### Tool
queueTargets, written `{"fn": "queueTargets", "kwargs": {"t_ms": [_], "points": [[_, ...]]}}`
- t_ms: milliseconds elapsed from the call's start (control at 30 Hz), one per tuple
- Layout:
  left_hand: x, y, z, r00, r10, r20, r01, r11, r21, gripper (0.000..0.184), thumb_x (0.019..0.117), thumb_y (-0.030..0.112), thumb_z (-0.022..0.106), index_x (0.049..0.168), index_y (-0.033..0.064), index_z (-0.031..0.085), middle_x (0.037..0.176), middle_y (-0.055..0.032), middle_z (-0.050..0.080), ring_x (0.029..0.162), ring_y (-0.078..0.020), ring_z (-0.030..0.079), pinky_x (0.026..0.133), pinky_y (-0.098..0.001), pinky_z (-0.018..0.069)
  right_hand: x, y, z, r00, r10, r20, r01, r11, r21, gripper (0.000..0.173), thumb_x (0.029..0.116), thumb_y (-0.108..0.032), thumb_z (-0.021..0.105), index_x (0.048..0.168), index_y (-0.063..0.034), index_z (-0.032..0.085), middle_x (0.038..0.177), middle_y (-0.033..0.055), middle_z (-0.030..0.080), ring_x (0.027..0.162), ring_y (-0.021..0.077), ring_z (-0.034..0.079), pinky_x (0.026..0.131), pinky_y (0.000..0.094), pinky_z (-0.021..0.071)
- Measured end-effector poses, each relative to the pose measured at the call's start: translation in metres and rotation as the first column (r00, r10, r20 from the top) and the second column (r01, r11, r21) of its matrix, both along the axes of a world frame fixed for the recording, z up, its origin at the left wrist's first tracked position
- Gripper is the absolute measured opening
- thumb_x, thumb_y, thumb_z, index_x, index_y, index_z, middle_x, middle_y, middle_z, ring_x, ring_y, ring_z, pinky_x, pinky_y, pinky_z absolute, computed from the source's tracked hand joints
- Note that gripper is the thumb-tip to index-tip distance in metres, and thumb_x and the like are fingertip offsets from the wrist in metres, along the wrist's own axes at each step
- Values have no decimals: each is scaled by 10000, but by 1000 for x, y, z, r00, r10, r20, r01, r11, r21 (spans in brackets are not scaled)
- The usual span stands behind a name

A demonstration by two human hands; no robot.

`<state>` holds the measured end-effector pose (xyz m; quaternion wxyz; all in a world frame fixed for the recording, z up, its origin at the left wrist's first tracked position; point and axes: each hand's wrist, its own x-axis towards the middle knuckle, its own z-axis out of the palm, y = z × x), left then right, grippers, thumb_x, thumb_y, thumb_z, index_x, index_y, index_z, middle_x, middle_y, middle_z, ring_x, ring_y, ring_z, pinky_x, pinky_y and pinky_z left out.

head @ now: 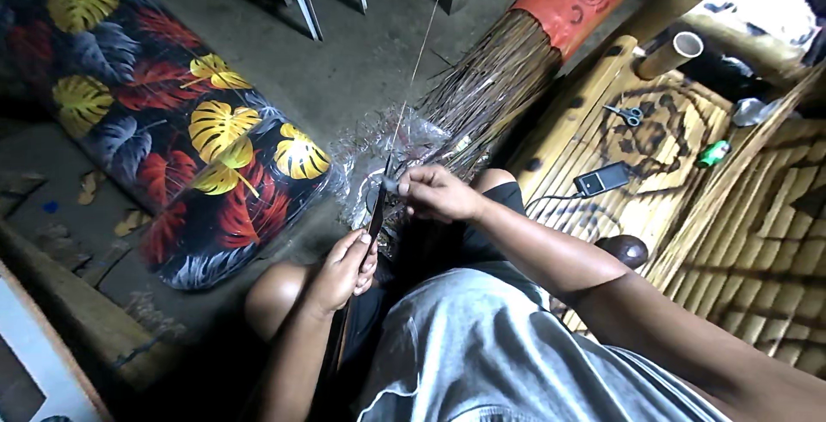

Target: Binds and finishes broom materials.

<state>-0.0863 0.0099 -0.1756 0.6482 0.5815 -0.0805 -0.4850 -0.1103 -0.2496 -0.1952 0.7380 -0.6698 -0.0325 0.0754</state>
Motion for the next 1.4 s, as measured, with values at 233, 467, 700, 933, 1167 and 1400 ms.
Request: {"fn": "queueTargets", "kwargs": {"t_ms": [233,467,700,933,1167,1400], "points": [[1,-1,-1,999,37,-17,-37,999,15,326,1113,239,271,951,125,529,640,66,429,437,-14,383,395,-147,364,-17,28,-11,959,285,-6,-285,958,25,294,1075,-210,483,950,2,646,710,34,648,567,81,592,519,241,501],[1,-2,0,998,45,-40,-45,999,-22,345,1095,194,233,935,128,531,630,72,425,432,-16,384,391,-148,362,-13,34,-8,955,296,12,-296,955,-10,296,1074,-210,490,946,3,652,702,31,647,562,76,593,522,235,505],[1,1,1,999,15,-39,-15,1000,-5,340,1104,228,232,956,129,521,635,70,414,431,-18,375,388,-150,353,-8,24,-9,992,106,71,-104,994,-39,285,1058,-215,503,969,-5,673,716,45,639,556,92,575,499,252,494],[-1,2,-1,999,16,40,-16,1000,-12,338,1115,272,279,961,118,537,656,60,443,449,-24,416,408,-154,395,-4,10,-1,982,187,42,-188,982,24,288,1057,-204,485,961,2,661,673,65,639,509,120,576,461,270,487],[-1,2,-1,999,26,38,-25,999,-29,339,1115,267,272,951,122,531,647,61,439,447,-22,407,404,-157,382,-5,23,-10,967,250,41,-253,964,88,294,1060,-203,485,922,1,647,649,32,625,516,81,568,486,236,480],[-1,0,0,999,9,49,-7,999,-46,351,1115,262,256,949,126,533,643,64,423,445,-22,388,399,-154,360,-1,16,-12,974,158,161,-160,987,3,276,1043,-193,524,910,7,661,675,37,630,536,83,579,490,243,498]]}}
